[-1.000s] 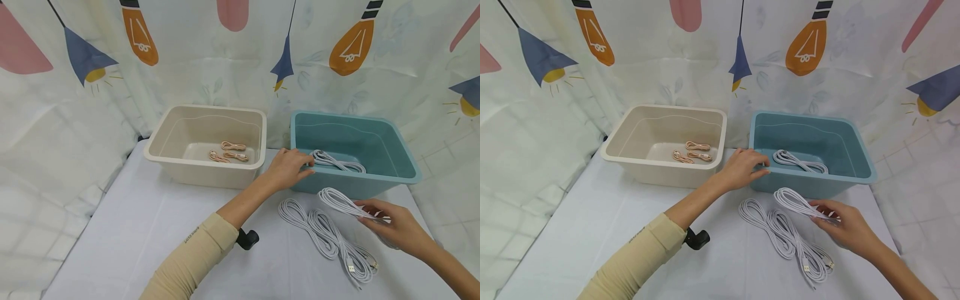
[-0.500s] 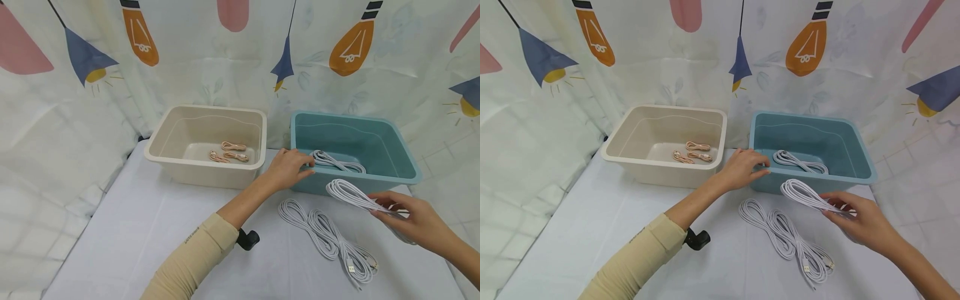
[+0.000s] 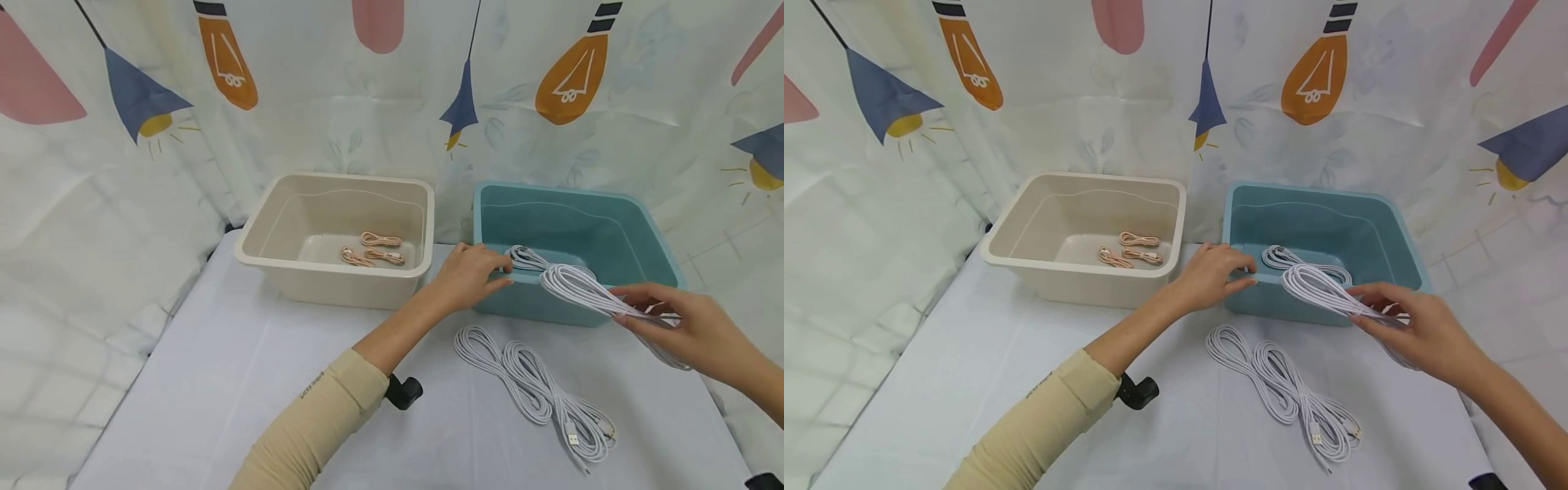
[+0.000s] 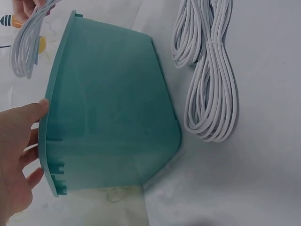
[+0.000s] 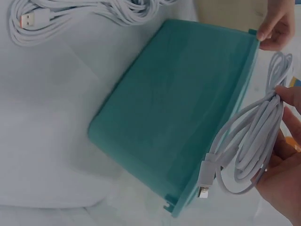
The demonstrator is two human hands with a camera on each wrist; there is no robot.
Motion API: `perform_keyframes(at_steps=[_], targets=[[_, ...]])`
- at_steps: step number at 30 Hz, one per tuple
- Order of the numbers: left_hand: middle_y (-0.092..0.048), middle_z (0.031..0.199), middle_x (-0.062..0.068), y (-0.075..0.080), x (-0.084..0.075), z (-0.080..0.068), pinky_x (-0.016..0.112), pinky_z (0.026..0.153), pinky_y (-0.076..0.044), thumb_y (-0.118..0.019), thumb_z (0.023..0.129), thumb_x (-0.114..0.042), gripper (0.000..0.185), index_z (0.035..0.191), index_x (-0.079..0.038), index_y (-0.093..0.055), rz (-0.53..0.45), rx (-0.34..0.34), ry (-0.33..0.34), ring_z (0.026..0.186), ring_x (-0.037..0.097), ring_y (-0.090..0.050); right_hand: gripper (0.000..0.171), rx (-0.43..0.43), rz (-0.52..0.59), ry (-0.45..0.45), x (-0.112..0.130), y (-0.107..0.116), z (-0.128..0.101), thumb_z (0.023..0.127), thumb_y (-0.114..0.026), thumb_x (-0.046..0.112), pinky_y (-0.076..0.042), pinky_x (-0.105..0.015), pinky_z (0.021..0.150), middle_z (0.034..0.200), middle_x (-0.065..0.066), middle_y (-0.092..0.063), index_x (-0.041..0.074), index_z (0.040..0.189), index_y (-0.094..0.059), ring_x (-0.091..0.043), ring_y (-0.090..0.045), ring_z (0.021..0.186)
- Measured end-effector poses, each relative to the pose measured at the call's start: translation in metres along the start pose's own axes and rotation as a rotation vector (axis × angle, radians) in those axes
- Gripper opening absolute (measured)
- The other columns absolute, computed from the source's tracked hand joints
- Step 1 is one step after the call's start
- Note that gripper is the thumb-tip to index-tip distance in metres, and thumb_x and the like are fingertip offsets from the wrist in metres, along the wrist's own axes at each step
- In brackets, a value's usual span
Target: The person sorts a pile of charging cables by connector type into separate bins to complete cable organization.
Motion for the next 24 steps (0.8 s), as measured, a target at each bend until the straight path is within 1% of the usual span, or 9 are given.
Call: perform_keyframes(at_steps=[5, 7, 12, 15, 17, 20, 22, 23, 24], targets=[[-0.076, 0.123, -0.012, 0.000, -0.001, 0.000, 0.036, 0.099, -0.045, -0.064, 0.106, -0.040, 0.023, 0.122, -0.027, -0.075, 0.038, 0.009, -0.004, 0.119, 0.013, -0.064, 0.045, 0.005, -0.022, -0.007, -0.002, 0.008, 0.014, 0.079, -0.087, -0.007, -0.046, -0.001, 0.077, 0.106, 0.037, -0.061, 0.007, 0.121, -0.075, 0.017, -0.056, 0.089], [-0.076, 0.123, -0.012, 0.001, -0.002, 0.000, 0.036, 0.098, -0.045, -0.064, 0.106, -0.040, 0.024, 0.122, -0.027, -0.075, 0.050, 0.010, -0.007, 0.119, 0.013, -0.064, 0.043, 0.003, -0.018, -0.005, -0.004, 0.010, 0.020, 0.080, -0.086, -0.007, -0.046, -0.001, 0.076, 0.106, 0.038, -0.060, 0.005, 0.120, -0.075, 0.019, -0.055, 0.090], [-0.076, 0.122, -0.012, 0.001, -0.003, 0.000, 0.035, 0.098, -0.046, -0.064, 0.106, -0.041, 0.024, 0.123, -0.027, -0.075, 0.067, 0.005, -0.014, 0.117, 0.013, -0.064, 0.039, 0.006, -0.021, -0.013, -0.009, 0.014, 0.035, 0.083, -0.085, -0.005, -0.044, -0.001, 0.075, 0.105, 0.039, -0.059, 0.003, 0.120, -0.074, 0.022, -0.052, 0.091], [-0.076, 0.122, -0.011, 0.000, -0.003, 0.000, 0.035, 0.097, -0.046, -0.064, 0.106, -0.040, 0.024, 0.122, -0.027, -0.075, 0.066, 0.002, -0.016, 0.116, 0.013, -0.065, 0.039, 0.016, -0.049, -0.025, -0.013, 0.015, 0.044, 0.084, -0.084, -0.004, -0.042, -0.001, 0.075, 0.103, 0.038, -0.058, 0.003, 0.121, -0.075, 0.022, -0.050, 0.090], [-0.076, 0.122, -0.012, 0.000, -0.003, 0.000, 0.035, 0.097, -0.046, -0.064, 0.106, -0.040, 0.024, 0.122, -0.027, -0.076, 0.065, 0.001, -0.014, 0.116, 0.013, -0.065, 0.038, 0.025, -0.066, -0.033, -0.016, 0.016, 0.050, 0.084, -0.084, -0.002, -0.042, -0.001, 0.075, 0.101, 0.030, -0.063, 0.003, 0.121, -0.075, 0.022, -0.049, 0.090], [-0.076, 0.122, -0.012, 0.000, -0.003, 0.000, 0.035, 0.096, -0.046, -0.064, 0.106, -0.040, 0.024, 0.122, -0.027, -0.076, 0.065, 0.001, -0.012, 0.117, 0.013, -0.065, 0.038, 0.043, -0.089, -0.034, -0.019, 0.017, 0.059, 0.086, -0.084, -0.001, -0.041, 0.000, 0.074, 0.100, 0.007, -0.073, 0.002, 0.122, -0.075, 0.024, -0.046, 0.090], [-0.076, 0.123, -0.012, 0.001, -0.003, 0.000, 0.035, 0.096, -0.046, -0.064, 0.106, -0.040, 0.023, 0.122, -0.027, -0.076, 0.066, 0.001, -0.011, 0.117, 0.013, -0.065, 0.037, 0.059, -0.097, -0.034, -0.021, 0.018, 0.066, 0.087, -0.083, -0.001, -0.040, 0.001, 0.074, 0.102, -0.010, -0.075, 0.001, 0.122, -0.074, 0.025, -0.045, 0.090], [-0.076, 0.123, -0.012, 0.001, -0.003, 0.000, 0.035, 0.096, -0.046, -0.064, 0.106, -0.040, 0.023, 0.122, -0.027, -0.076, 0.066, 0.001, -0.011, 0.117, 0.013, -0.065, 0.036, 0.064, -0.096, -0.036, -0.022, 0.018, 0.069, 0.087, -0.082, -0.002, -0.040, 0.001, 0.074, 0.102, -0.015, -0.075, 0.000, 0.122, -0.074, 0.025, -0.044, 0.090], [-0.076, 0.123, -0.012, 0.001, -0.003, 0.000, 0.035, 0.096, -0.046, -0.064, 0.106, -0.040, 0.023, 0.122, -0.027, -0.076, 0.067, 0.001, -0.012, 0.117, 0.013, -0.065, 0.036, 0.070, -0.094, -0.042, -0.023, 0.019, 0.072, 0.087, -0.081, -0.003, -0.039, 0.002, 0.074, 0.102, -0.017, -0.075, 0.000, 0.122, -0.073, 0.025, -0.044, 0.089]])
Point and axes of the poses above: each hand's wrist, its own z-axis towards the middle knuckle, its own y-axis out of the back of the hand, x = y × z, the point moved 4 cm from there along z, towards the middle knuckle
